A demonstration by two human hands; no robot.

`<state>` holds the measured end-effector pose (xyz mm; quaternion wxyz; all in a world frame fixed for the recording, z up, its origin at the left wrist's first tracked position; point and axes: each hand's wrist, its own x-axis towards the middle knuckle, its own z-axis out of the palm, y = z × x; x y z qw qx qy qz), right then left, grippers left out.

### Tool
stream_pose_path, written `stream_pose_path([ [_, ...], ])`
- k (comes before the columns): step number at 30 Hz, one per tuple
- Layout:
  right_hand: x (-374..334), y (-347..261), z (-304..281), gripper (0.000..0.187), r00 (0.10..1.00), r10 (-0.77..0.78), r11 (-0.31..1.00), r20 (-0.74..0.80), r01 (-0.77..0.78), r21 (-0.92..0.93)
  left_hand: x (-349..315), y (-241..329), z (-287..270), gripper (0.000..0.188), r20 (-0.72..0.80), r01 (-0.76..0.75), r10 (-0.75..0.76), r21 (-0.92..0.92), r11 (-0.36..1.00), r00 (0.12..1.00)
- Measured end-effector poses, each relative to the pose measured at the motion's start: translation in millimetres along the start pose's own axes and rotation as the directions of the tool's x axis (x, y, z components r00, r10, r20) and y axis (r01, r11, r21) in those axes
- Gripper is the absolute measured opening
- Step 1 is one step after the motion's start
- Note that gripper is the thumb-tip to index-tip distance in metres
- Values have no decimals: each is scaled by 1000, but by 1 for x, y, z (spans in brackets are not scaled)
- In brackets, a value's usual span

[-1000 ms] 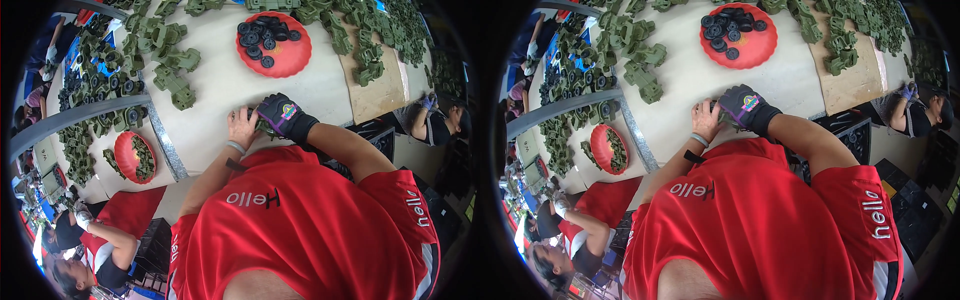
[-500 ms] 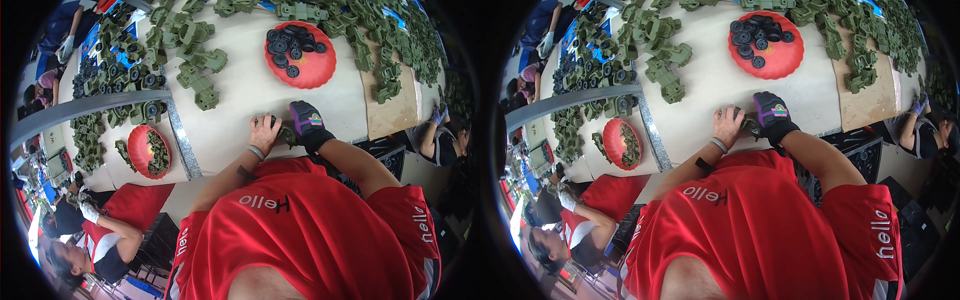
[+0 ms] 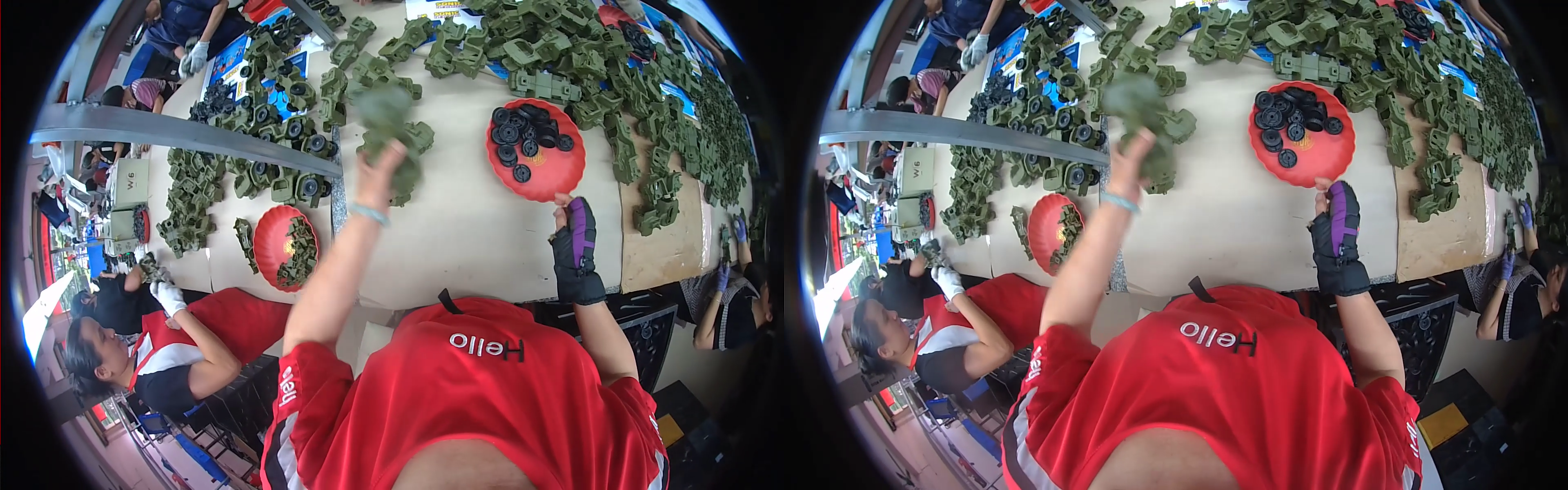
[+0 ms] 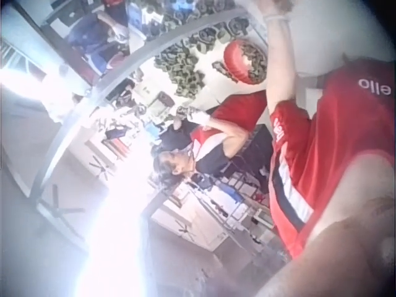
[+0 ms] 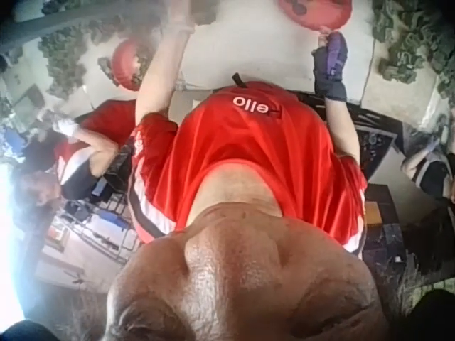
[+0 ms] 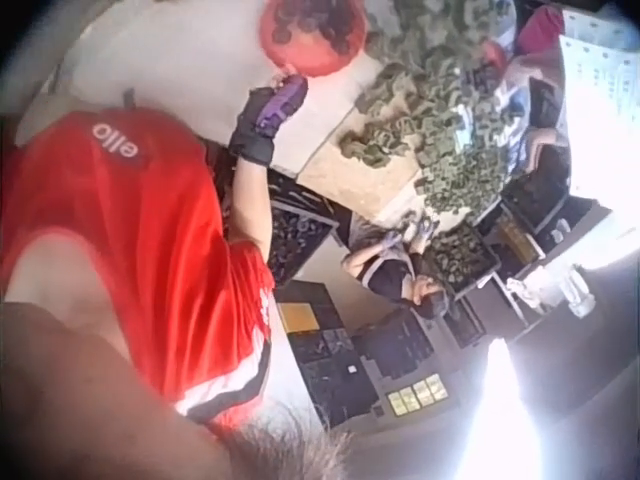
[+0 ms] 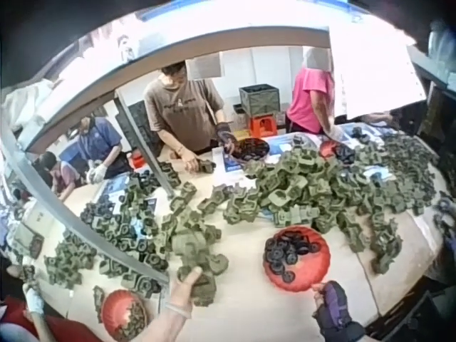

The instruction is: The person assembles plastic toy tanks by hand, attaching wheels and other small plastic components to the tank bodies at a workbench.

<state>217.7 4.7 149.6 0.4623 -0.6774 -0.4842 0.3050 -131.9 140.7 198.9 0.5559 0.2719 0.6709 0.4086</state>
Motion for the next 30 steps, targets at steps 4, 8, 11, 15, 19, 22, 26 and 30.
stream_pose_path([
  [4,-35,20,-19,21,993,107,994,50,-106,-21,142,69,-75,54,27,53,-46,-331,942,999],
  [8,-71,67,-46,23,999,-1,994,47,6,-109,200,119,-117,93,-109,-97,63,-347,933,992],
  [11,-51,49,-79,27,989,-50,905,136,102,-413,221,106,-155,88,-206,-71,24,-225,972,978],
  [15,0,106,-158,49,939,-107,661,-326,-177,-729,119,23,-26,63,238,-210,217,-56,976,947],
  [19,70,40,-189,53,836,174,779,-521,-440,-446,13,-76,16,36,357,-86,54,73,994,932],
  [22,91,61,-198,53,743,403,730,-534,-613,-301,-41,-110,47,36,406,41,-161,287,957,900],
  [26,69,155,-200,49,714,403,855,-573,-517,-43,-64,-173,74,35,632,-190,-121,402,896,765],
  [30,-1,101,-146,48,822,360,919,-441,-232,318,-93,-176,128,45,750,-311,-133,420,853,648],
])
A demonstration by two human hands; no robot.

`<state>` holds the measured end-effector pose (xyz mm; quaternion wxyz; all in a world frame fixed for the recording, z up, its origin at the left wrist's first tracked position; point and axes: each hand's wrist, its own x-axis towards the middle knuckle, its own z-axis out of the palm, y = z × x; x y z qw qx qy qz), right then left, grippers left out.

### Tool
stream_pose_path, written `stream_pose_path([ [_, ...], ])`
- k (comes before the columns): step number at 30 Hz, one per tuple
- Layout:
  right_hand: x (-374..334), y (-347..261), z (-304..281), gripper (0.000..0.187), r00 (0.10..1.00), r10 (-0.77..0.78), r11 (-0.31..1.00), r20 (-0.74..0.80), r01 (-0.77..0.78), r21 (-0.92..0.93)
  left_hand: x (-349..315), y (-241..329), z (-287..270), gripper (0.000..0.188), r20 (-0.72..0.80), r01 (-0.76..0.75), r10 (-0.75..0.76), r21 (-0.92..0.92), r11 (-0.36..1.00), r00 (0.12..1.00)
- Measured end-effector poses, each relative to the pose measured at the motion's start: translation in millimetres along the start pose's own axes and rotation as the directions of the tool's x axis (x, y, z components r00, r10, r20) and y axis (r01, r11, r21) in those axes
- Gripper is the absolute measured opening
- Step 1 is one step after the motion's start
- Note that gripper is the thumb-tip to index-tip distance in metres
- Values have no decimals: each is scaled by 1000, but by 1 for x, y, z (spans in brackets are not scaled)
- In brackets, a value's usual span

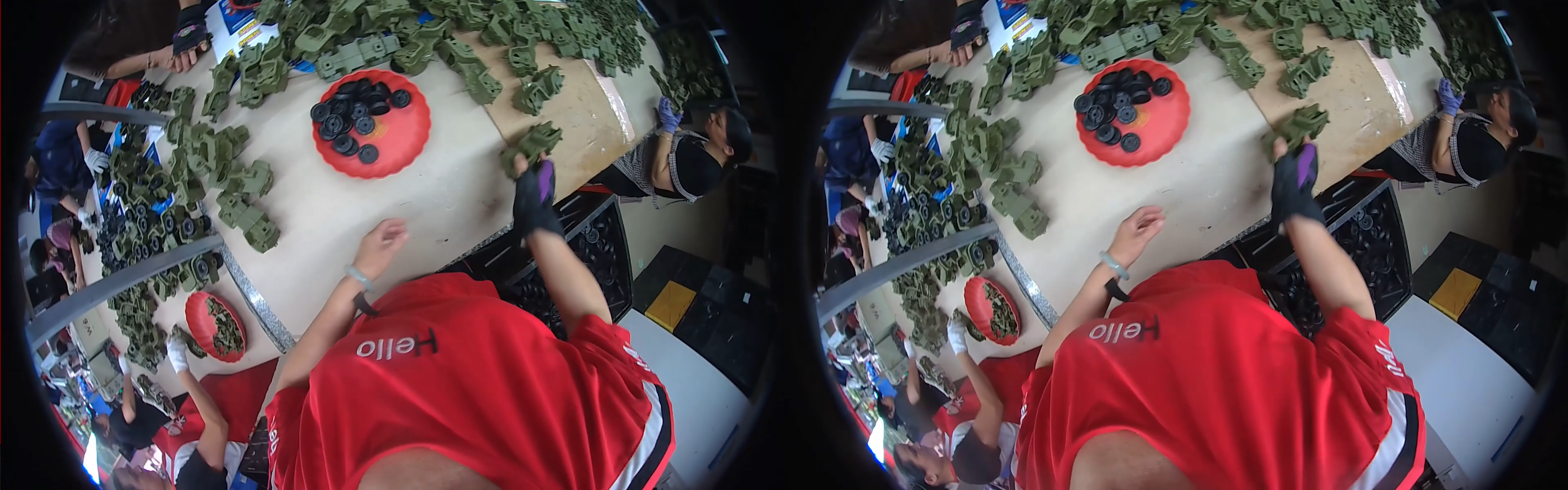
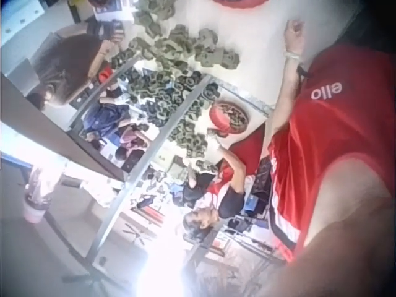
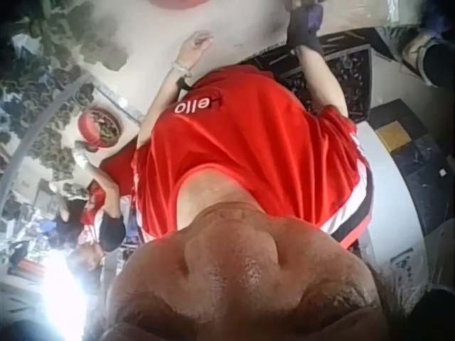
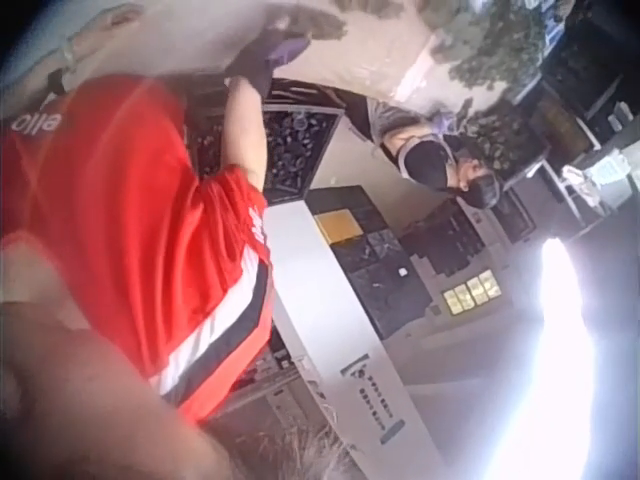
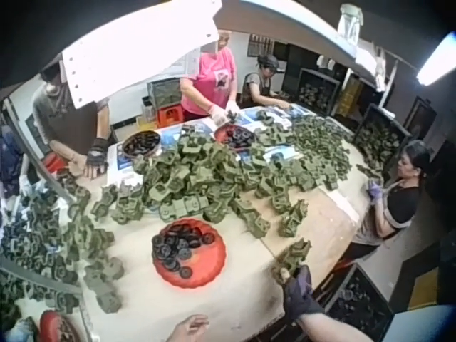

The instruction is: The person assembles plastic toy tanks by hand, attaching wheels and other small plastic components to the tank bodies at a workbench.

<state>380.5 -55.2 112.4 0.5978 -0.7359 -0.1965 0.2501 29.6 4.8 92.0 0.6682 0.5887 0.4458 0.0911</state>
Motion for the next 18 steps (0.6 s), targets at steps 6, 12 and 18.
stream_pose_path([
  [6,-133,-24,51,62,606,-182,864,774,475,-168,31,13,10,94,-101,111,-163,-395,912,981],
  [12,-41,-19,150,37,553,-495,515,671,808,-286,-10,-17,-30,87,-297,63,-46,47,997,954],
  [18,-6,-33,237,50,458,-141,546,878,775,-317,-28,-16,-32,84,-416,192,-5,411,891,910],
])
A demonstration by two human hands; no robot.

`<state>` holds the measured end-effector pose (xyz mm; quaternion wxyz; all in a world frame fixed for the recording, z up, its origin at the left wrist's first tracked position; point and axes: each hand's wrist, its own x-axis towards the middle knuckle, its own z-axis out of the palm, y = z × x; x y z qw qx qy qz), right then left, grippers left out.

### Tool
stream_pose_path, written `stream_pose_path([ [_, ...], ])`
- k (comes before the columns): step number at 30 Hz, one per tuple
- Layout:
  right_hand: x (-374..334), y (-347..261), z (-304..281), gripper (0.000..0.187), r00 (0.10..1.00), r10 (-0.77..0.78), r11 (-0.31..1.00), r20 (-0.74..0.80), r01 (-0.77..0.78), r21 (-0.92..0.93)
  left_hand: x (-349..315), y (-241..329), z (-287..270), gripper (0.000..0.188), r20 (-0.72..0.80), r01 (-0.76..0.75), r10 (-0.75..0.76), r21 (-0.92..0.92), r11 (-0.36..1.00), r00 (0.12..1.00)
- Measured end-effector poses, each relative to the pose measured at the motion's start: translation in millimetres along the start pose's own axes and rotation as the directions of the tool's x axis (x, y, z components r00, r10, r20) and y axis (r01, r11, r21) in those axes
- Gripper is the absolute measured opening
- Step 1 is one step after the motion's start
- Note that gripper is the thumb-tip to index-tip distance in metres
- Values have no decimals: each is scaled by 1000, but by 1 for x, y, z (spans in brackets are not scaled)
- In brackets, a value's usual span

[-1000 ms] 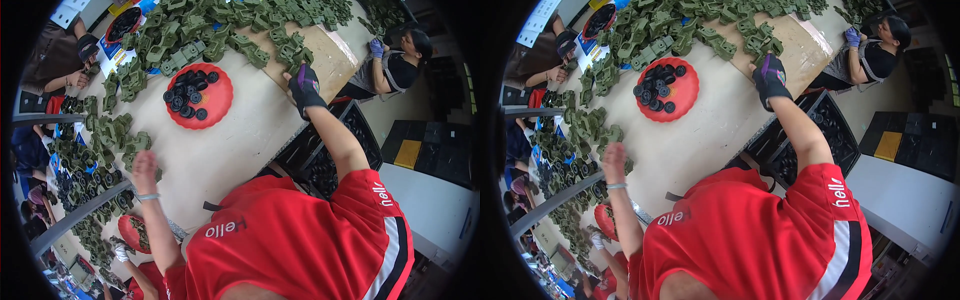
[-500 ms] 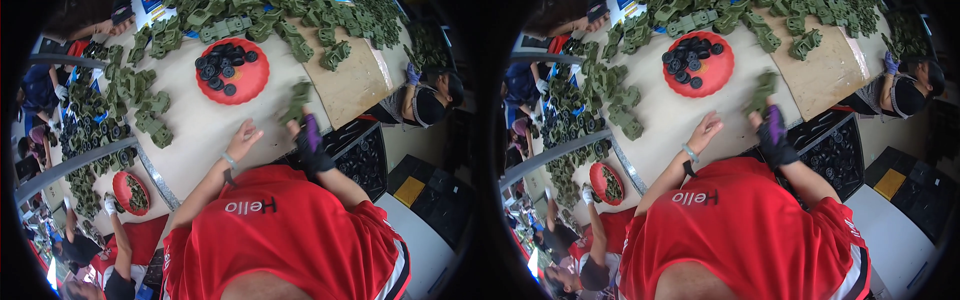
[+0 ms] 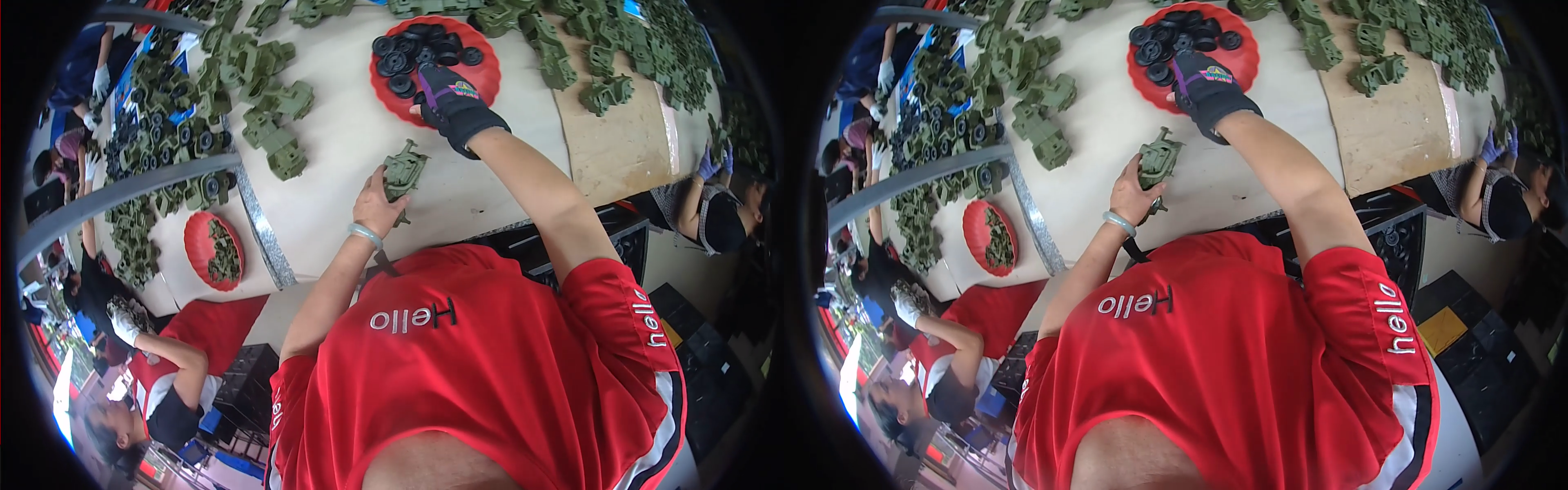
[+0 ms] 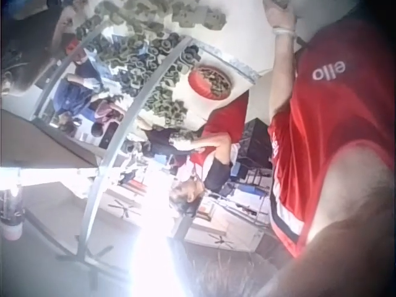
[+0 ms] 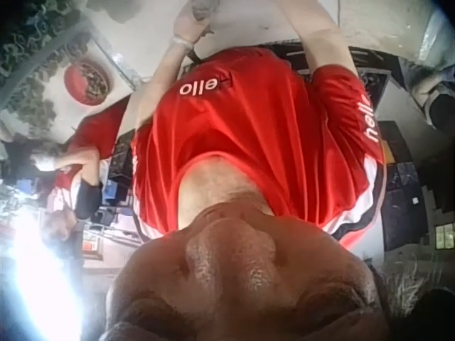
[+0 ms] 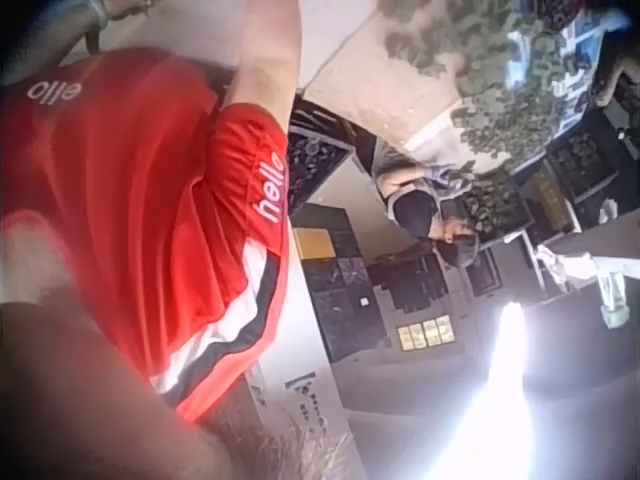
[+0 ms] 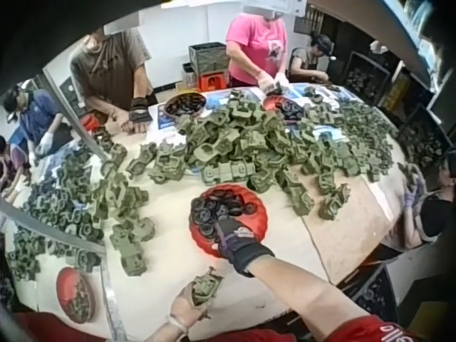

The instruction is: The person assembles plastic toy tanks by hand, attaching wheels and other small plastic components to the tank bodies at a workbench.

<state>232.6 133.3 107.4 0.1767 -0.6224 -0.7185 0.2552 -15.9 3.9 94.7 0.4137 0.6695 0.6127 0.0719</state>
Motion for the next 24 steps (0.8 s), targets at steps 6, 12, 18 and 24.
stream_pose_path([
  [6,-3,1,0,28,995,-93,992,-24,90,-87,-3,9,-5,75,-19,-65,73,265,962,997],
  [12,-74,9,-18,25,955,240,543,177,-283,791,7,15,-3,67,391,-500,349,403,767,851],
  [18,-165,-1,-19,28,857,321,440,402,-511,739,17,24,-1,70,396,-555,390,547,627,831],
  [24,-168,-17,-2,19,912,346,633,219,-399,663,11,7,-3,71,296,-415,291,602,683,910],
])
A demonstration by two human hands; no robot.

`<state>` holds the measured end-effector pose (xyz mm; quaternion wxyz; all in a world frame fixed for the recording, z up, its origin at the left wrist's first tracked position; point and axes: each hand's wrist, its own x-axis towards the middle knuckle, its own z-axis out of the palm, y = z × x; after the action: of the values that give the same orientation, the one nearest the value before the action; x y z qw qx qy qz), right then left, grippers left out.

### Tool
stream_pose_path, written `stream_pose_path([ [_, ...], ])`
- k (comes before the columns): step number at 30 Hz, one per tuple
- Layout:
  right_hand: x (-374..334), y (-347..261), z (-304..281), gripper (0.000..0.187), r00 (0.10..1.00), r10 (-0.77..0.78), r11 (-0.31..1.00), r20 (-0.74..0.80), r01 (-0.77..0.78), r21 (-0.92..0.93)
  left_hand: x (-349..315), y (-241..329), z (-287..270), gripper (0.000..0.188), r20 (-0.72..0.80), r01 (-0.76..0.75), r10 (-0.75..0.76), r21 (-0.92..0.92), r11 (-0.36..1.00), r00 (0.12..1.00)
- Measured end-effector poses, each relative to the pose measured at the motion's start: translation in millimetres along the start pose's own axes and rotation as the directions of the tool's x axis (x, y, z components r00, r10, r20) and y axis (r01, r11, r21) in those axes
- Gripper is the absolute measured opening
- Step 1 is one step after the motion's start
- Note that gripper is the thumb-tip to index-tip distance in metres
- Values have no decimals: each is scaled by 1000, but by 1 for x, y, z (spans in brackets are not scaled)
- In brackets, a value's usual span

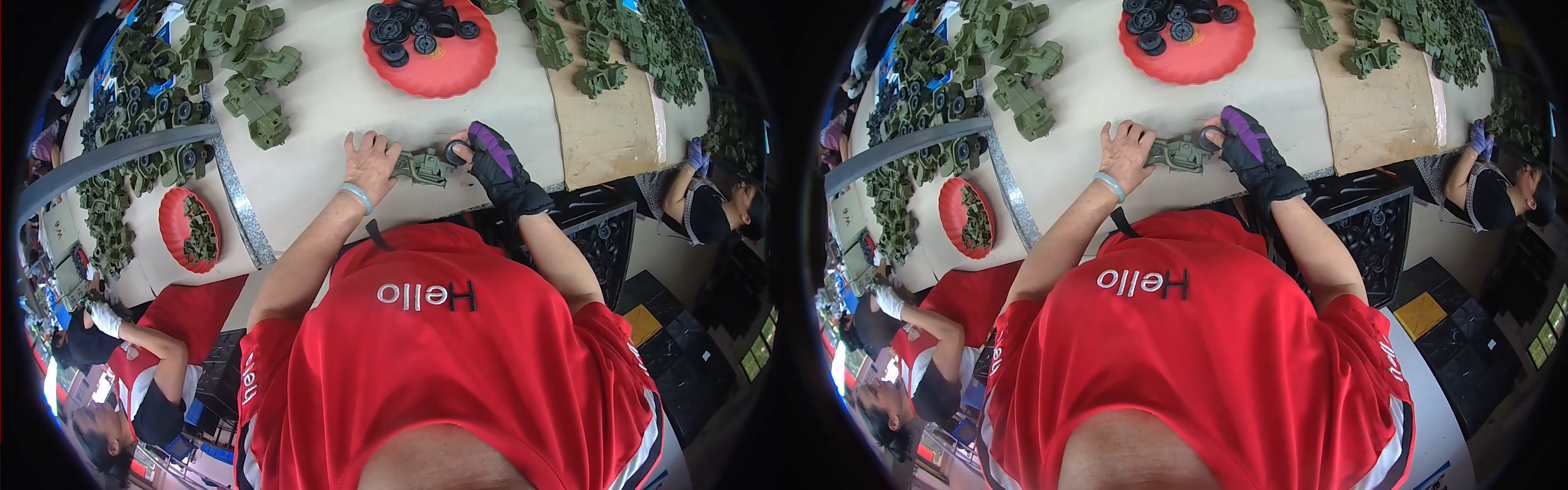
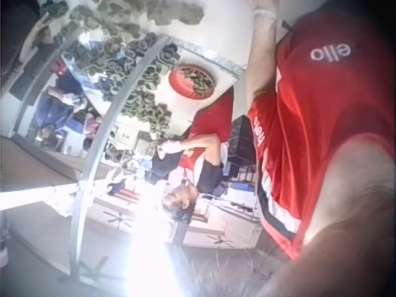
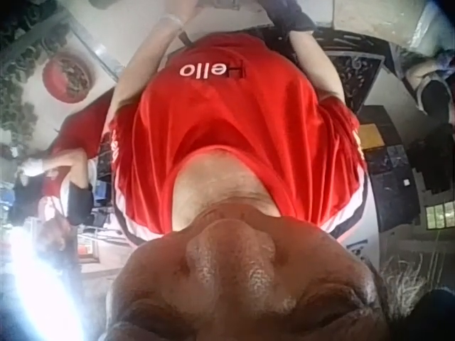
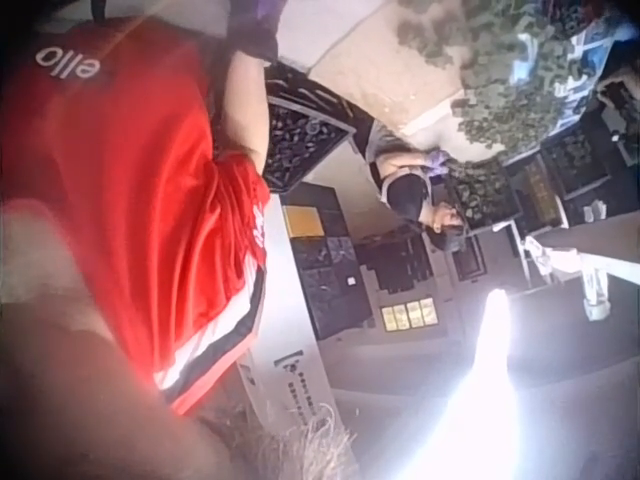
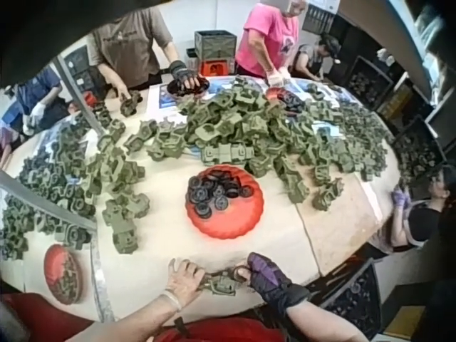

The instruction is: The person assembles plastic toy tanks by hand, attaching wheels and other small plastic components to the tank bodies at a workbench.

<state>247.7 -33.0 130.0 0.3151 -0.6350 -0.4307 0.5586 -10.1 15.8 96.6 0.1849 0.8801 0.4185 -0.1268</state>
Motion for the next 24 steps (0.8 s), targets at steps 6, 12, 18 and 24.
stream_pose_path([
  [6,20,-19,17,21,988,-90,962,127,119,-247,-2,0,13,64,-124,-19,9,-78,997,992],
  [12,21,4,25,22,957,-179,932,227,239,-273,-1,-1,19,61,-186,-47,19,-145,988,982],
  [18,5,20,43,21,990,-142,917,12,136,-375,-10,8,22,60,-168,-16,-6,-126,992,986],
  [24,17,2,38,23,978,-207,937,12,202,-284,-22,10,32,62,-260,-13,-27,-151,988,965],
])
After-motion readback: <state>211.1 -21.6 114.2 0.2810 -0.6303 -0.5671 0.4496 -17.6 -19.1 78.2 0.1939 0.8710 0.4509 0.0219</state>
